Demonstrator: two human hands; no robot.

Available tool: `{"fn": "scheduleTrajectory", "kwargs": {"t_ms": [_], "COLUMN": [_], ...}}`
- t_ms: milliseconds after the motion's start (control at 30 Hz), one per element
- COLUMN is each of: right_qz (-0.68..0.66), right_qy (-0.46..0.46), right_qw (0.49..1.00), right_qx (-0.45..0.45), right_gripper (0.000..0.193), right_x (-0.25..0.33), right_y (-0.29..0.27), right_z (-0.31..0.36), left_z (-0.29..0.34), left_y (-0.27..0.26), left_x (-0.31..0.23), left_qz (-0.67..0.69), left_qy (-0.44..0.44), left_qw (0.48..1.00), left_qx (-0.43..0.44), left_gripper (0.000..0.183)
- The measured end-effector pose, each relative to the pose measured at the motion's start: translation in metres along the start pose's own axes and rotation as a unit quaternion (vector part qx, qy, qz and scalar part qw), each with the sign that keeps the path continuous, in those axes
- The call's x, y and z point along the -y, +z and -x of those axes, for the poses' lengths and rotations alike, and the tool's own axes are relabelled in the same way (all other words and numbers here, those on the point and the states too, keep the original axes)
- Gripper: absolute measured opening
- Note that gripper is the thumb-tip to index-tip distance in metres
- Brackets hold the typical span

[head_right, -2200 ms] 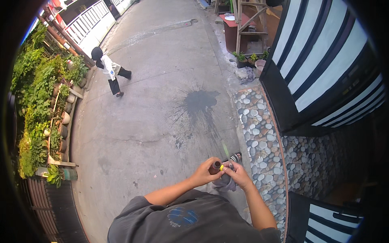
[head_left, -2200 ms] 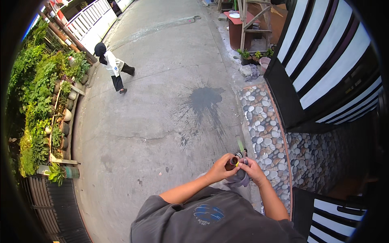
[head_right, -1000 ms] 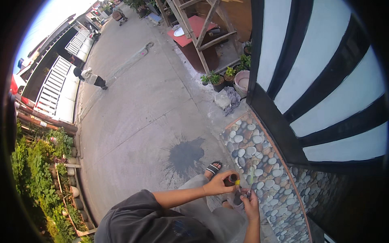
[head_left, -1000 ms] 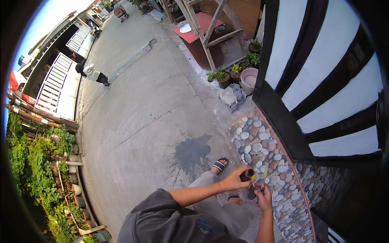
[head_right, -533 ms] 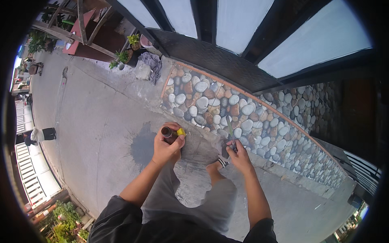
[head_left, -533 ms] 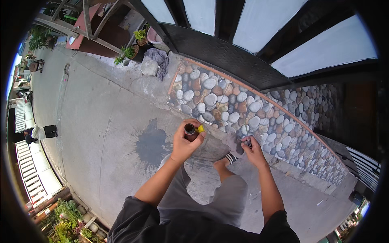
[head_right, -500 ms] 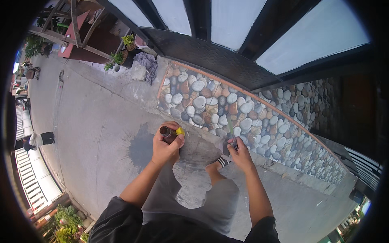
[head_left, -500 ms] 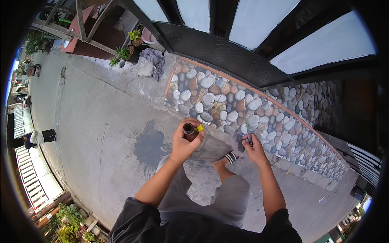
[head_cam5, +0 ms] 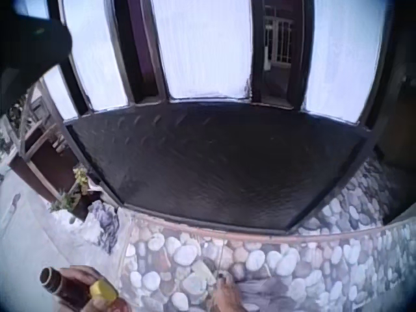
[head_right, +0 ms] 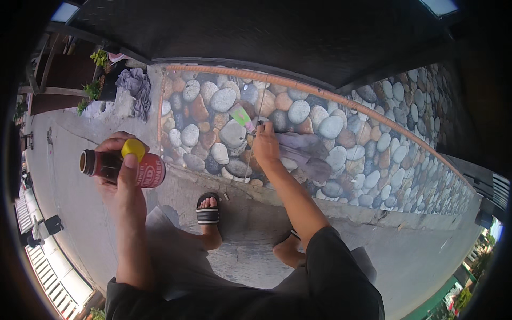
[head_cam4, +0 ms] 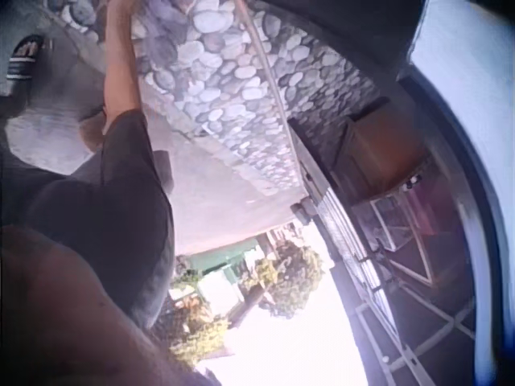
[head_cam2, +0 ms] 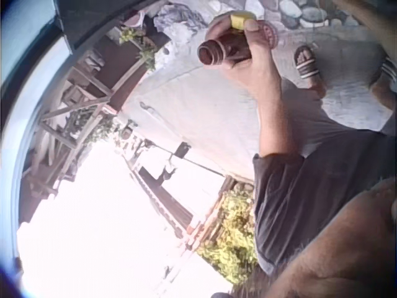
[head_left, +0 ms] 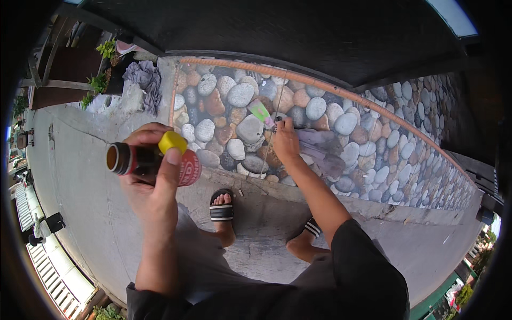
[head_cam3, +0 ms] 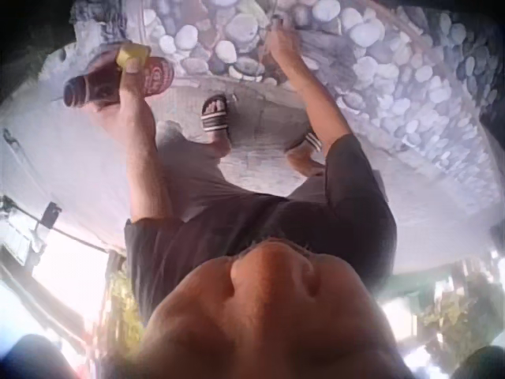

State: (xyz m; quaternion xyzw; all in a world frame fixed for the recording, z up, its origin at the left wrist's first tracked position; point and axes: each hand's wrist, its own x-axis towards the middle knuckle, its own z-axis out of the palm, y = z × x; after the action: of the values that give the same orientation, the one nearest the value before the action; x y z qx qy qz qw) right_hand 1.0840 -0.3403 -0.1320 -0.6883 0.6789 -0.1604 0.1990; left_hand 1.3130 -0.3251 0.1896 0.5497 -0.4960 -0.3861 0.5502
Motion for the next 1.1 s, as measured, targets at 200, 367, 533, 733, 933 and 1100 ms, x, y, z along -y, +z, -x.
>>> {"fn": "scheduleTrajectory", "kwargs": {"t_ms": [200, 367, 533, 733, 933, 1100], "right_qz": [-0.170, -0.259, -0.347, 0.011, 0.124, 0.139], "right_qy": [0.018, 0.151, 0.156, 0.012, 0.060, -0.035], "right_qw": [0.968, 0.854, 0.782, 0.933, 0.941, 0.959], "right_qx": [-0.183, -0.424, -0.494, -0.360, -0.308, -0.243], "right_gripper": [0.026, 0.027, 0.028, 0.036, 0.043, 0.045], "right_x": [0.010, -0.062, -0.138, -0.110, -0.119, -0.109], "right_y": [0.022, -0.009, -0.030, -0.031, -0.037, -0.030], "right_z": [-0.007, -0.055, -0.084, -0.076, -0.081, -0.081], "left_z": [-0.019, -0.047, -0.047, -0.047, -0.045, -0.040], "left_y": [0.000, 0.049, 0.072, 0.031, 0.024, 0.007], "left_x": [0.032, 0.053, 0.059, 0.070, 0.067, 0.068], "left_qz": [0.017, 0.063, 0.070, 0.061, 0.041, 0.005], "left_qy": [0.108, 0.073, 0.019, 0.039, 0.049, 0.061], "left_qw": [0.994, 0.995, 0.997, 0.997, 0.998, 0.997], "left_qx": [-0.018, -0.037, -0.020, 0.029, 0.021, 0.054], "left_gripper": [0.027, 0.029, 0.029, 0.028, 0.027, 0.028]}}
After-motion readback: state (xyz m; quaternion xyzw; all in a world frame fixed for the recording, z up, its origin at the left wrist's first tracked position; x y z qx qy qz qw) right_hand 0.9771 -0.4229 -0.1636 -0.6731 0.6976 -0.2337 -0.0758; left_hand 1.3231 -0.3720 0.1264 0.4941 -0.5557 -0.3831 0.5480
